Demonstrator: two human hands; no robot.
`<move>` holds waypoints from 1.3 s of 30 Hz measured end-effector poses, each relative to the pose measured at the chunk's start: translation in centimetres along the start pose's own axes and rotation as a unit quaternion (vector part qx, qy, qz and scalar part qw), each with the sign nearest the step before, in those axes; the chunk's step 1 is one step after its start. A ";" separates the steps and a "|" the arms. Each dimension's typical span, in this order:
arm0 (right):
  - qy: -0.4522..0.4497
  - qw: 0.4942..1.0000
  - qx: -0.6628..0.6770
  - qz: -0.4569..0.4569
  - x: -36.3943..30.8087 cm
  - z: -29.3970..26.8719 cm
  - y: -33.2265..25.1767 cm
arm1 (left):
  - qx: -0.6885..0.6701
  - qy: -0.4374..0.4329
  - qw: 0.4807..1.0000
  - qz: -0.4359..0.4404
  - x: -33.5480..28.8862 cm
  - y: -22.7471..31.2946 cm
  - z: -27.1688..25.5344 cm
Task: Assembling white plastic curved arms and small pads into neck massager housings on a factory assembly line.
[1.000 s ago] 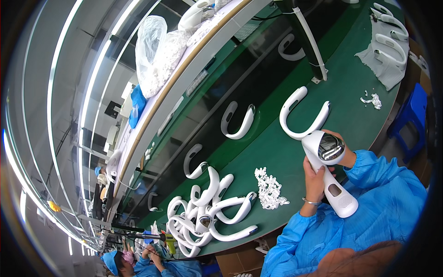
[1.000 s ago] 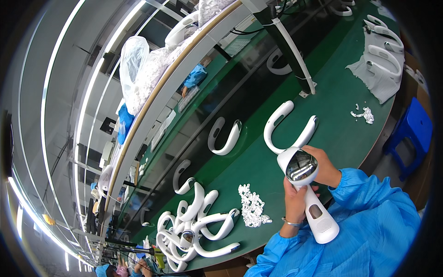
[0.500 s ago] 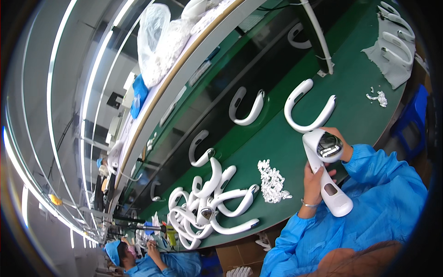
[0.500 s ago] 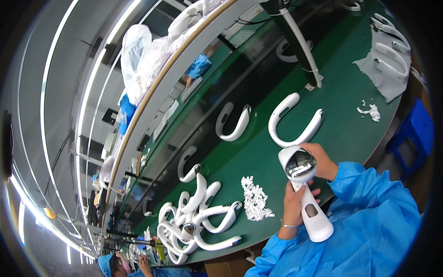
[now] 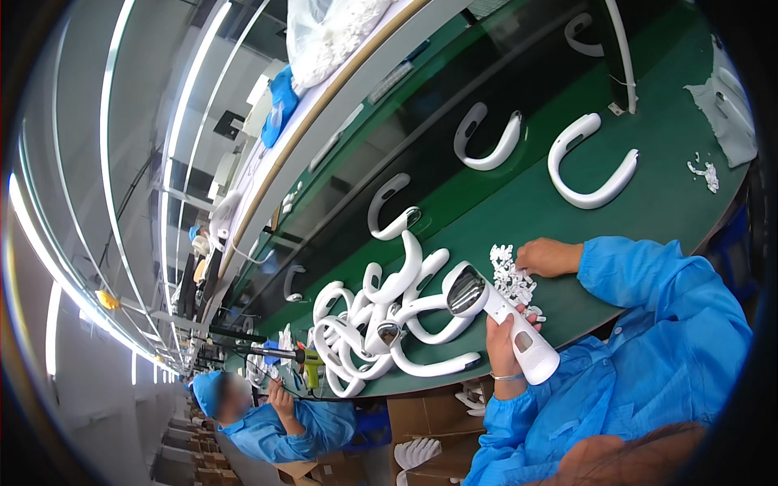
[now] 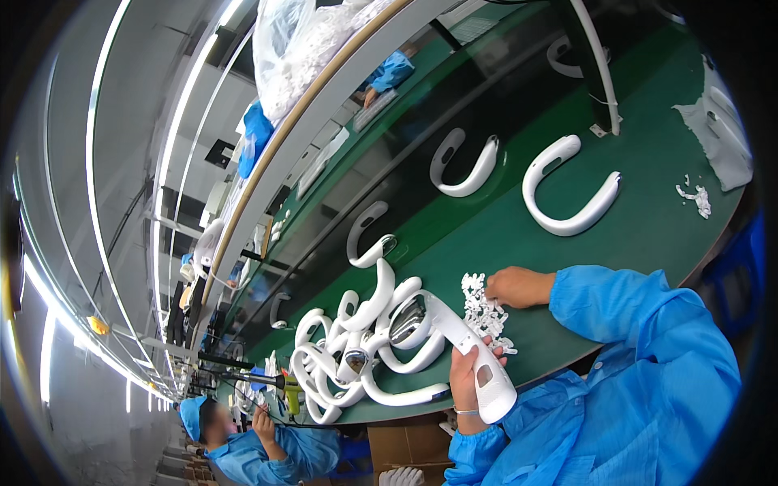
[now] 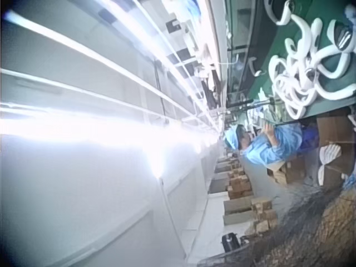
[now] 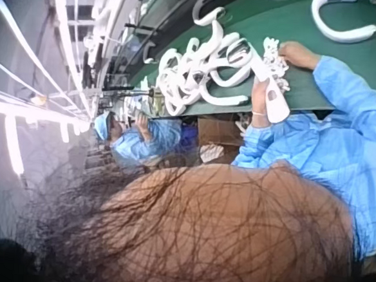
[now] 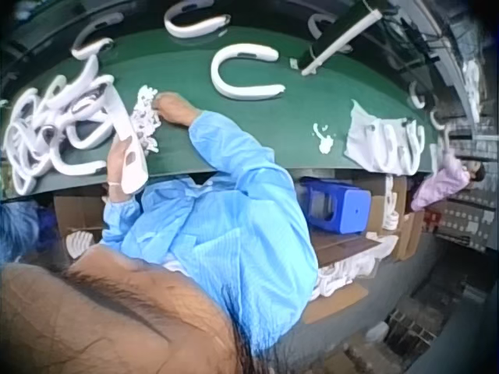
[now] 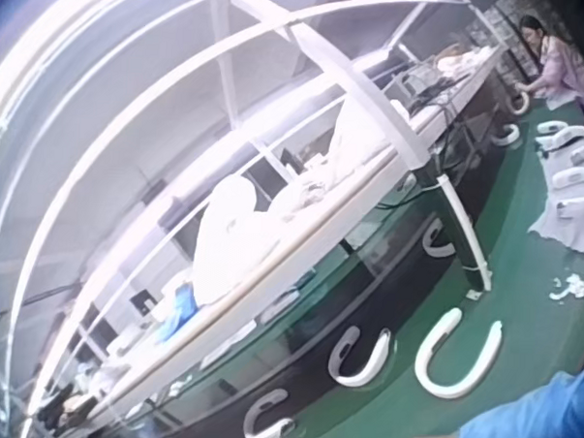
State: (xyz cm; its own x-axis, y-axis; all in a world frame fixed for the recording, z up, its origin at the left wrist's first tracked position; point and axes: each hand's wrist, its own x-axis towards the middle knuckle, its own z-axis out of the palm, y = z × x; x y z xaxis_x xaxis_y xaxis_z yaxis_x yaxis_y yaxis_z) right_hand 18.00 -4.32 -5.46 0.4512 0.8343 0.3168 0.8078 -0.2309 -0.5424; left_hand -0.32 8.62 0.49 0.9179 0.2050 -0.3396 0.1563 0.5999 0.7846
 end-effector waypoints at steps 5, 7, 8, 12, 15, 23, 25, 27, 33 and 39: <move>-0.005 0.998 -0.043 -0.036 0.7 -0.4 -0.7 | -0.046 -0.023 0.999 -0.003 1.0 -0.1 -1.0; 0.057 0.993 -0.066 -0.075 0.7 -0.9 -1.8 | -0.040 -0.005 0.999 -0.004 1.4 -0.3 -0.7; 0.057 0.993 -0.068 -0.073 0.6 -0.4 -1.5 | -0.030 0.011 0.999 -0.010 1.7 -0.3 -0.4; 0.053 0.994 -0.081 -0.054 0.6 0.5 -0.4 | -0.019 0.011 0.999 0.025 2.9 -0.7 -0.9; 0.012 0.995 0.082 0.053 0.0 -1.2 -0.4 | 0.002 0.028 0.998 0.050 3.0 -0.6 -0.7; 0.034 0.902 0.358 0.240 -2.6 -6.3 -5.2 | -0.003 -0.042 0.999 0.034 3.9 -1.9 2.5; 0.065 0.931 0.300 0.196 -2.8 -7.1 -6.7 | -0.001 -0.079 0.997 0.024 4.4 -2.4 3.8; 0.097 0.950 0.255 0.150 -3.1 -7.3 -6.9 | 0.007 -0.100 0.995 0.030 5.1 -3.3 4.5; 0.142 0.944 0.281 0.097 -5.3 -9.5 -6.7 | -0.009 -0.156 0.987 0.047 5.2 -4.3 6.9; 0.182 0.982 0.031 0.052 -5.4 -8.8 -6.9 | -0.040 -0.154 0.987 0.007 4.7 -4.0 7.8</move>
State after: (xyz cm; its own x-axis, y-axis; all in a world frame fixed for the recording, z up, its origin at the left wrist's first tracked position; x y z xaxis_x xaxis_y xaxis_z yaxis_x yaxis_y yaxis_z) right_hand 13.30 -11.61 3.40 0.6439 0.5721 0.5080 0.7311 -0.2646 -0.6288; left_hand 6.26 1.13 -0.20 0.9891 -0.0235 -0.1451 0.1243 0.6604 0.7406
